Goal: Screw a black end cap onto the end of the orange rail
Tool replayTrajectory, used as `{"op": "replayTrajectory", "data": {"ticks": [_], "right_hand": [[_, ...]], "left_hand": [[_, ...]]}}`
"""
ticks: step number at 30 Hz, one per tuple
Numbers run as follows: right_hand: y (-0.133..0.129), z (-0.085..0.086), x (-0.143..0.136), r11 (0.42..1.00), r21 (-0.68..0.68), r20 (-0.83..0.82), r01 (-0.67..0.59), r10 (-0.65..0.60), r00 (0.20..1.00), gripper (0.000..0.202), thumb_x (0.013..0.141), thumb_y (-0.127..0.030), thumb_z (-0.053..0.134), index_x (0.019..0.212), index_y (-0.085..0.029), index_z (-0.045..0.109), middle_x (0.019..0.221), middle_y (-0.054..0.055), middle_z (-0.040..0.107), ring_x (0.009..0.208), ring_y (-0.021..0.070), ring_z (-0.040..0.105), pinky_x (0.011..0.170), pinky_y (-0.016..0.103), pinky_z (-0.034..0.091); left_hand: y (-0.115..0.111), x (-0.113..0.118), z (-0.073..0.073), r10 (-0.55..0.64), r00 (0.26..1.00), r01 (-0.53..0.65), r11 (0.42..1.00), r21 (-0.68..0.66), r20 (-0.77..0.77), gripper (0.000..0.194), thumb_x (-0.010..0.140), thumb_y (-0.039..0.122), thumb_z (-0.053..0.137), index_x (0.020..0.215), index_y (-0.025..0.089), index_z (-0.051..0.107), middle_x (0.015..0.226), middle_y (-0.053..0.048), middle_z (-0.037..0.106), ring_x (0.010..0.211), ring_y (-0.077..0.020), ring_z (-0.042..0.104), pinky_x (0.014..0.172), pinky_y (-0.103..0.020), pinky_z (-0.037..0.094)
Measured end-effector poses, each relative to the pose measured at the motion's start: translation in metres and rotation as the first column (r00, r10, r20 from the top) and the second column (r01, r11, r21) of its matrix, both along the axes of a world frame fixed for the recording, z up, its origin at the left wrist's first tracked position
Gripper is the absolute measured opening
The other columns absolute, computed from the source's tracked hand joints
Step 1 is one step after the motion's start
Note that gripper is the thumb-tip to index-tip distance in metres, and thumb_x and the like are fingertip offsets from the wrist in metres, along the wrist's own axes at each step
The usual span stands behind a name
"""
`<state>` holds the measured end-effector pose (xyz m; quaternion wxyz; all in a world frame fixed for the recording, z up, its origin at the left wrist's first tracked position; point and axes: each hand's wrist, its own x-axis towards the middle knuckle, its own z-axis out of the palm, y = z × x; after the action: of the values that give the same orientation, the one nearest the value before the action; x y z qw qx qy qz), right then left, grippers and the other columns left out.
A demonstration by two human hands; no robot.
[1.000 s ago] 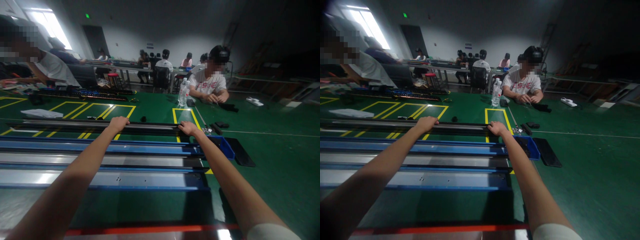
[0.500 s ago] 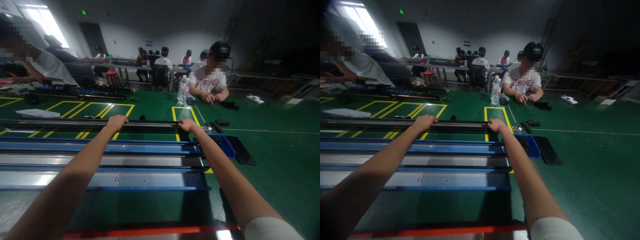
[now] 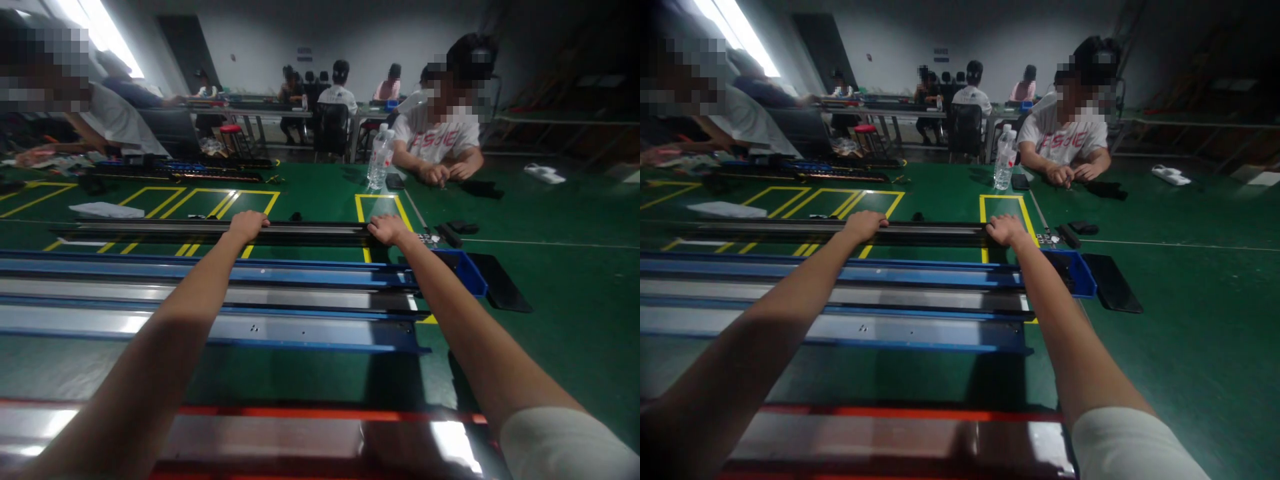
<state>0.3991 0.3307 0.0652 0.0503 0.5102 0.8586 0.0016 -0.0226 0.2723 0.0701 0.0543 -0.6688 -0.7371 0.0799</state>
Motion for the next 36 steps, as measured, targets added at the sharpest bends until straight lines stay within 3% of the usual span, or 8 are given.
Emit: {"op": "replayTrajectory", "data": {"ticks": [5,10,13,17,19,26,30,36], "right_hand": [[-0.020,0.005,-0.005,0.981,0.186,-0.049,0.049,-0.040,0.998,0.049,0.109,-0.039,0.028,0.138,-0.011,0.056,0.144,0.025,0.058,0.137,0.0457,0.044,0.111,0.063,0.029],[-0.055,0.016,-0.018,0.967,0.254,-0.048,-0.014,0.027,0.998,0.055,0.109,-0.044,0.027,0.141,-0.006,0.050,0.148,0.027,0.051,0.139,0.0451,0.038,0.113,0.057,0.025],[-0.081,0.023,-0.021,0.973,0.222,-0.024,-0.069,0.076,0.997,0.055,0.109,-0.046,0.030,0.140,-0.007,0.053,0.147,0.027,0.054,0.138,0.0439,0.041,0.113,0.055,0.027],[-0.111,0.030,-0.009,0.988,0.088,0.036,-0.127,0.124,0.992,0.045,0.106,-0.044,0.044,0.125,-0.010,0.068,0.129,0.024,0.068,0.126,0.0403,0.057,0.109,0.051,0.036],[-0.122,0.031,0.000,0.990,0.019,0.056,-0.139,0.138,0.989,0.042,0.104,-0.045,0.050,0.117,-0.012,0.072,0.123,0.023,0.072,0.120,0.0398,0.063,0.104,0.049,0.041],[-0.149,0.018,0.016,0.993,-0.031,0.013,-0.115,0.115,0.993,0.047,0.109,-0.047,0.041,0.130,-0.010,0.062,0.129,0.024,0.068,0.116,0.0376,0.066,0.099,0.044,0.046],[-0.155,0.014,0.015,0.995,-0.015,-0.022,-0.103,0.103,0.994,0.050,0.109,-0.049,0.037,0.130,-0.010,0.060,0.134,0.024,0.065,0.124,0.0395,0.060,0.107,0.047,0.041],[-0.150,0.010,0.018,0.998,-0.011,-0.064,-0.063,0.062,0.996,0.055,0.110,-0.053,0.033,0.135,-0.011,0.057,0.138,0.023,0.064,0.128,0.0377,0.058,0.108,0.045,0.041]], "left_hand": [[-0.007,0.003,0.004,-0.058,0.998,0.057,0.998,0.018,0.022,0.050,0.105,0.043,0.042,0.145,0.017,0.057,0.130,-0.021,0.073,0.119,-0.0356,0.068,0.095,-0.041,0.051],[-0.030,0.002,0.010,-0.218,0.974,0.225,0.951,0.212,-0.057,0.049,0.106,0.037,0.037,0.139,0.006,0.057,0.138,-0.029,0.062,0.137,-0.0416,0.052,0.106,-0.049,0.043],[-0.047,-0.007,0.013,-0.320,0.941,0.338,0.916,0.217,-0.112,0.052,0.107,0.040,0.032,0.130,0.006,0.063,0.129,-0.027,0.066,0.130,-0.0406,0.057,0.102,-0.048,0.045],[-0.070,-0.025,0.010,-0.447,0.893,0.450,0.891,0.065,-0.047,0.054,0.105,0.048,0.034,0.115,0.013,0.073,0.111,-0.018,0.074,0.115,-0.0315,0.065,0.101,-0.040,0.046],[-0.082,-0.035,0.007,-0.493,0.870,0.493,0.870,-0.009,0.018,0.057,0.103,0.053,0.034,0.115,0.015,0.075,0.113,-0.015,0.075,0.112,-0.0284,0.067,0.100,-0.036,0.046],[-0.117,-0.061,-0.001,-0.448,0.885,0.462,0.879,-0.122,0.126,0.068,0.099,0.063,0.036,0.134,0.018,0.072,0.128,-0.013,0.076,0.117,-0.0279,0.069,0.101,-0.032,0.048],[-0.127,-0.064,-0.002,-0.367,0.928,0.371,0.923,-0.105,0.058,0.061,0.100,0.054,0.039,0.143,0.020,0.065,0.140,-0.012,0.070,0.129,-0.0282,0.064,0.107,-0.033,0.046],[-0.132,-0.066,-0.002,-0.237,0.971,0.235,0.966,-0.105,-0.014,0.051,0.100,0.045,0.041,0.135,0.022,0.071,0.137,-0.013,0.072,0.127,-0.0304,0.066,0.101,-0.033,0.051]]}}
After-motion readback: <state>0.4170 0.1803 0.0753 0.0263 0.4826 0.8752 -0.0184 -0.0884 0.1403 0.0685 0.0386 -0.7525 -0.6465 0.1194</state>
